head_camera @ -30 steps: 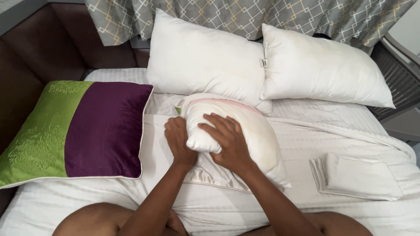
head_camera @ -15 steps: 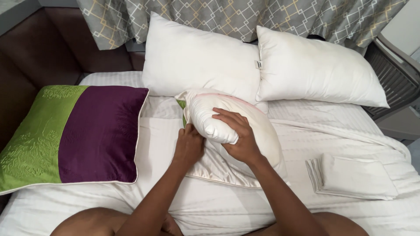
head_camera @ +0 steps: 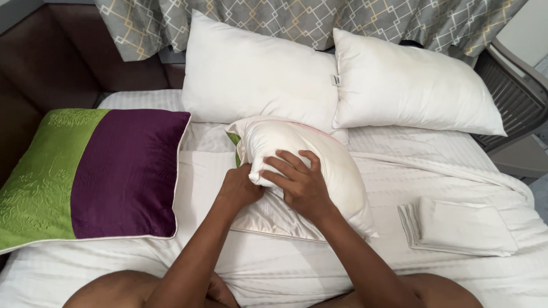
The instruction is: The person sits on a bed and puts a satin pillowcase onto a pillow. They insert the pillow into the case, adjust the fabric, and zip the closure. They then handle a green and purple pillow and a folded pillowcase before arranging the pillows on the bed.
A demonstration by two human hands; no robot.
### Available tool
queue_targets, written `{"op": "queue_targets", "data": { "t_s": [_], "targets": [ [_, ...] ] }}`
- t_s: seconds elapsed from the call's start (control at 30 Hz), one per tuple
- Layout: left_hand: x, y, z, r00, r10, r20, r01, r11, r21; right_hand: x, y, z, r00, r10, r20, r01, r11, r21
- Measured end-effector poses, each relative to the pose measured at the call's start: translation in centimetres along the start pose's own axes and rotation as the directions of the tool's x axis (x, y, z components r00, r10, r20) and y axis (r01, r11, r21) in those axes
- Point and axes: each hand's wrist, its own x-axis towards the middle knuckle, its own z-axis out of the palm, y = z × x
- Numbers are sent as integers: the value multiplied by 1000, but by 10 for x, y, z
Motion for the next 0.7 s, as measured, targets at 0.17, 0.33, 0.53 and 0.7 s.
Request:
{"op": "queue_targets", "data": {
  "t_s": [0.17,0.33,0.53,0.7],
  "targets": [
    [-5,-1,-22,993,42,115,-47,998,38,11,-4,3,981,129,146,-134,990,29],
    [-13,9,-44,974,30,223,-35,999,18,10,1,16,950,207,233,-206,978,-28],
    [-18,26,-67,977,58,205,-68,997,42,20,9,20,899,214,383,-247,968,39],
    [-19,42,-91,971,48,235,-56,998,28,31,10,42,774,191,604,-212,977,-38]
  ]
}}
